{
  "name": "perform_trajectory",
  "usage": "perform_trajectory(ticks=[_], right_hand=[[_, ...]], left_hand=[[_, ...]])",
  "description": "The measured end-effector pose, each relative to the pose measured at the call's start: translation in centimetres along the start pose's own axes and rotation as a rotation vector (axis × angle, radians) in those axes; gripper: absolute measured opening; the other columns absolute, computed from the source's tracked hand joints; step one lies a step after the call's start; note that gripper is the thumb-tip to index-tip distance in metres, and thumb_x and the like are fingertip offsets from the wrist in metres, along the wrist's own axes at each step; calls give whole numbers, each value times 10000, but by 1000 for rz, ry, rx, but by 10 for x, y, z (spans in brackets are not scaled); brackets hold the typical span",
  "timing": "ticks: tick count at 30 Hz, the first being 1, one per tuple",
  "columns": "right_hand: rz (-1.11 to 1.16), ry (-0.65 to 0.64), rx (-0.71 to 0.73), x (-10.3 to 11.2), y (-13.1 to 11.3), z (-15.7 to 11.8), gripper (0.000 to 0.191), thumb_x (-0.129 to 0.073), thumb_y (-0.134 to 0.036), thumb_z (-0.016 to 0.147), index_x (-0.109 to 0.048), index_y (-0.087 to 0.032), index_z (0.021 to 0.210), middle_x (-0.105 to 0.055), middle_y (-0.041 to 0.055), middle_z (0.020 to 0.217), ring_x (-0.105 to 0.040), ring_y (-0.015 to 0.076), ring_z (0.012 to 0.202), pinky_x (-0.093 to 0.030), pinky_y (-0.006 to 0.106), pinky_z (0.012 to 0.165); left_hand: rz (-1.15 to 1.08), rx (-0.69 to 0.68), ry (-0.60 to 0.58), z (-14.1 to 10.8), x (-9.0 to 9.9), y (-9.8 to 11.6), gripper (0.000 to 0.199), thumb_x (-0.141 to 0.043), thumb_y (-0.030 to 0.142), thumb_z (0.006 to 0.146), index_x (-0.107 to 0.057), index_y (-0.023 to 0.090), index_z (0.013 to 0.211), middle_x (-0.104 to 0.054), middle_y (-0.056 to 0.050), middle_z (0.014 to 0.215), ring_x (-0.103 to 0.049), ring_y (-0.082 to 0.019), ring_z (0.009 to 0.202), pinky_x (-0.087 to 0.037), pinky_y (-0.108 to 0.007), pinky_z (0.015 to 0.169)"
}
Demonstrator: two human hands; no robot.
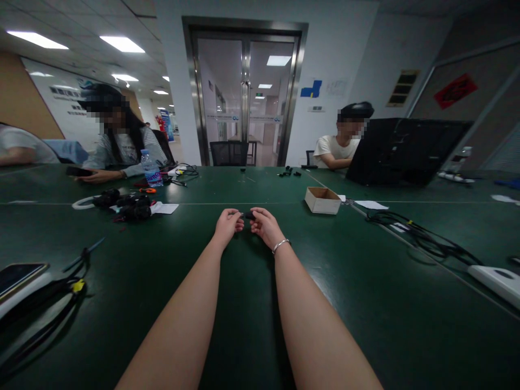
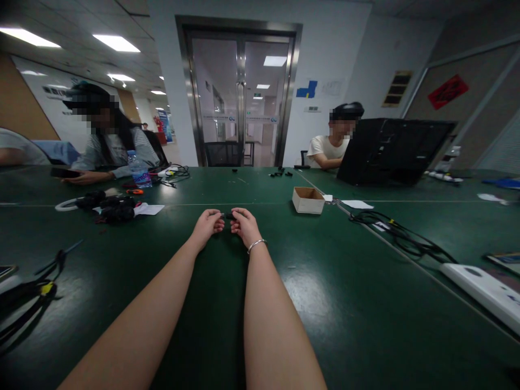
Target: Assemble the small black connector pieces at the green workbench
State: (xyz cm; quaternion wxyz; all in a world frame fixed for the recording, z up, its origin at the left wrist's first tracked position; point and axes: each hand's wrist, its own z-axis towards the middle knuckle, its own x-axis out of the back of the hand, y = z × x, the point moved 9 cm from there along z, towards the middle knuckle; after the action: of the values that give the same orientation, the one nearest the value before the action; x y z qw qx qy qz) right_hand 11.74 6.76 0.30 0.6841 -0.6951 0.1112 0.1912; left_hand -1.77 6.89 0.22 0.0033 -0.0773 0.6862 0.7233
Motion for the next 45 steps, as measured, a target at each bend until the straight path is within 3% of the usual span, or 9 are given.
perform_trajectory(ticks=[12,20,26,35,45], right_hand=[[13,39,-31,4,3,0,102,-605,-194,861,-511,-170,894,-595,14,587,-549,112,443,-465,186,427],[-9,-52,-61,-5,5,-1,111,-631,-173,868,-524,-153,884,-650,37,773,-639,128,549,-563,246,560],[-19,-30,-10,-2,3,0,114,-642,-110,840,-571,-143,923,-594,-6,676,-619,111,537,-556,227,562],[-13,-58,23,-2,1,0,202,-631,-38,797,-608,-143,967,-579,-10,694,-635,123,577,-571,248,602],[-12,-74,21,-2,1,0,216,-635,-57,797,-645,-164,985,-592,-3,747,-629,113,601,-572,244,612]], left_hand=[[-13,7,-44,-4,-5,5,200,-621,316,823,-545,135,860,-600,-18,609,-561,-86,515,-450,-174,491],[-67,-29,12,1,3,2,329,-693,422,760,-540,140,833,-582,-11,631,-553,-90,536,-476,-191,493],[-66,-31,35,3,6,0,312,-656,423,799,-516,145,818,-566,-7,634,-548,-90,552,-483,-189,499],[21,2,36,0,5,1,219,-536,348,892,-496,145,820,-554,-3,637,-530,-83,525,-484,-192,489],[180,-13,-34,5,2,-3,342,-479,462,891,-512,150,753,-544,-4,585,-509,-94,453,-453,-210,459]])
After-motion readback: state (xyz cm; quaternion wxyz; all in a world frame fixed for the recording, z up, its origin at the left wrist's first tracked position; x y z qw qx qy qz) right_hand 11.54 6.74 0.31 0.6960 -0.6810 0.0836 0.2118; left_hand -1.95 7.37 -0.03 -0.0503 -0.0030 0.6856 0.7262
